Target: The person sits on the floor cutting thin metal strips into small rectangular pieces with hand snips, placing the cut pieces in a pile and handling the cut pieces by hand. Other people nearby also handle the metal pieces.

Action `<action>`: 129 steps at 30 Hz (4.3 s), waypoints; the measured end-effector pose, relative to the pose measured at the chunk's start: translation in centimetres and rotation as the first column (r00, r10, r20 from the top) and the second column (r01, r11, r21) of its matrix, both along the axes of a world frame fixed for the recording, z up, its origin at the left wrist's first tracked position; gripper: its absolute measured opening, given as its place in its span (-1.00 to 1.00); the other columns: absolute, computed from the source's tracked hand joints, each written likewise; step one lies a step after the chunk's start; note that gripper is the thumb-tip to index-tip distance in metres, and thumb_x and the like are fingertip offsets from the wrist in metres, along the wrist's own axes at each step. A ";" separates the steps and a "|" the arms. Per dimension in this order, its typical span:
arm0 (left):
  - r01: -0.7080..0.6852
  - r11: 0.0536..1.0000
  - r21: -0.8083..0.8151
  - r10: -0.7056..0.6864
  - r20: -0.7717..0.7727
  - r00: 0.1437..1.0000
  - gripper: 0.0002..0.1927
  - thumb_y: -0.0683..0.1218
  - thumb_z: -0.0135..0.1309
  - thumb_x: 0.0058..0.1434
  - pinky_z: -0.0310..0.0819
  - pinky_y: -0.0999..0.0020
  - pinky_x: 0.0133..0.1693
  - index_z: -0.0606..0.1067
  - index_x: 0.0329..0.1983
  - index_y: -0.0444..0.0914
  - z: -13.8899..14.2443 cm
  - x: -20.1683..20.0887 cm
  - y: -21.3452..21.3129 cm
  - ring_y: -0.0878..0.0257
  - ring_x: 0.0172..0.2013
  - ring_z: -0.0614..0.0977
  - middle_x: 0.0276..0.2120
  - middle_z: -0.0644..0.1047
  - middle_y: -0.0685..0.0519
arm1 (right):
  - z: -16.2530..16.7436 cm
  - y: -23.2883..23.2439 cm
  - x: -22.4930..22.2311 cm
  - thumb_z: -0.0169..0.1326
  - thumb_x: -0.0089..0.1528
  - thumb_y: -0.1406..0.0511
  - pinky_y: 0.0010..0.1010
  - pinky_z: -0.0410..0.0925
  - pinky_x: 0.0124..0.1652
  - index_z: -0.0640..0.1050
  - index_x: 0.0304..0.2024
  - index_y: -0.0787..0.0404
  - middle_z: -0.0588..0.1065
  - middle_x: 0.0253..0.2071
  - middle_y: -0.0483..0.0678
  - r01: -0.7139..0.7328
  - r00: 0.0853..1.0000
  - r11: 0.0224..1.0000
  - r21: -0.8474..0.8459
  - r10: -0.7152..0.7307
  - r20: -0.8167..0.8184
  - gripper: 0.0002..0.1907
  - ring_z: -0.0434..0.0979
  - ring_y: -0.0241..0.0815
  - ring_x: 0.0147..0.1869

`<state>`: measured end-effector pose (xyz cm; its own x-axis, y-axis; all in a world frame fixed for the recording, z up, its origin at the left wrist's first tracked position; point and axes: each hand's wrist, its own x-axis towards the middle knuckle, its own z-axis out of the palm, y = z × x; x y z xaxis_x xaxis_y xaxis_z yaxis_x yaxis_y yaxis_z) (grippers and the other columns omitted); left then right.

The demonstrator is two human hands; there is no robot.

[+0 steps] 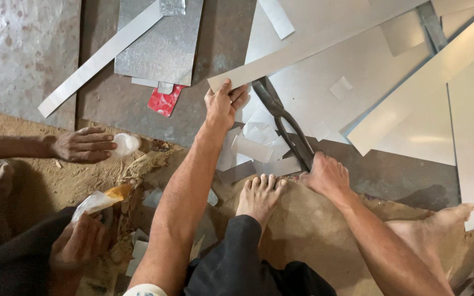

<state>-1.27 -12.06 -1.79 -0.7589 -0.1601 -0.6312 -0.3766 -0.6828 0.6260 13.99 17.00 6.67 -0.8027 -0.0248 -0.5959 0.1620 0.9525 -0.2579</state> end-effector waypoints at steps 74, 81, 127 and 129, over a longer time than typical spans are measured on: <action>0.423 0.042 -0.905 -0.603 0.315 0.733 -0.76 -0.15 0.08 0.35 0.56 0.05 -0.13 0.52 0.02 -0.37 7.9 24.3 -14.5 -0.14 -0.14 0.65 -0.13 0.59 -0.19 | -3.9 -5.5 -20.3 0.19 0.18 0.32 0.32 0.24 0.22 0.51 0.32 -0.04 0.35 0.34 0.19 -0.485 0.812 0.859 0.162 0.512 -0.281 -0.38 0.27 0.31 0.34; 0.499 -0.144 -0.854 -0.449 0.506 0.737 -0.76 -0.13 0.09 0.26 0.51 -0.02 -0.19 0.61 -0.06 -0.30 8.7 23.0 -14.3 -0.15 -0.26 0.62 -0.28 0.56 -0.21 | -4.2 -3.8 -21.1 0.25 0.27 -0.02 0.21 0.22 0.38 0.59 0.12 -0.05 0.45 0.26 0.09 -0.558 0.789 0.809 0.187 0.587 -0.184 -0.56 0.28 0.20 0.44; 0.412 0.379 -0.829 -0.665 0.066 0.744 -0.80 -0.15 0.05 0.46 0.65 0.33 -0.13 0.56 0.04 -0.34 20.3 5.2 -3.4 0.22 -0.18 0.69 -0.17 0.68 -0.10 | 11.2 -11.9 -11.5 0.32 0.19 0.22 -0.20 0.54 -0.03 0.49 0.12 0.22 0.53 -0.03 0.00 -0.589 0.333 0.808 -0.031 0.207 -0.920 -0.50 0.59 -0.10 0.01; 0.416 0.602 -0.682 -0.587 -0.024 0.809 -0.76 -0.11 0.01 0.44 0.72 0.30 -0.15 0.51 0.05 -0.34 19.0 5.1 -2.9 0.16 -0.20 0.72 -0.17 0.67 -0.10 | 10.0 -9.6 -10.9 0.27 0.15 0.10 -0.07 0.53 -0.06 0.46 0.06 0.24 0.51 -0.07 0.08 -0.598 0.270 0.799 -0.055 0.136 -0.953 -0.45 0.57 0.02 -0.03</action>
<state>3.88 -14.96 17.17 -0.9425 0.0075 -0.3342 -0.3294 0.1493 0.9323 3.13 7.44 16.67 -0.6511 -0.4776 0.5898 -0.7209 0.6323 -0.2838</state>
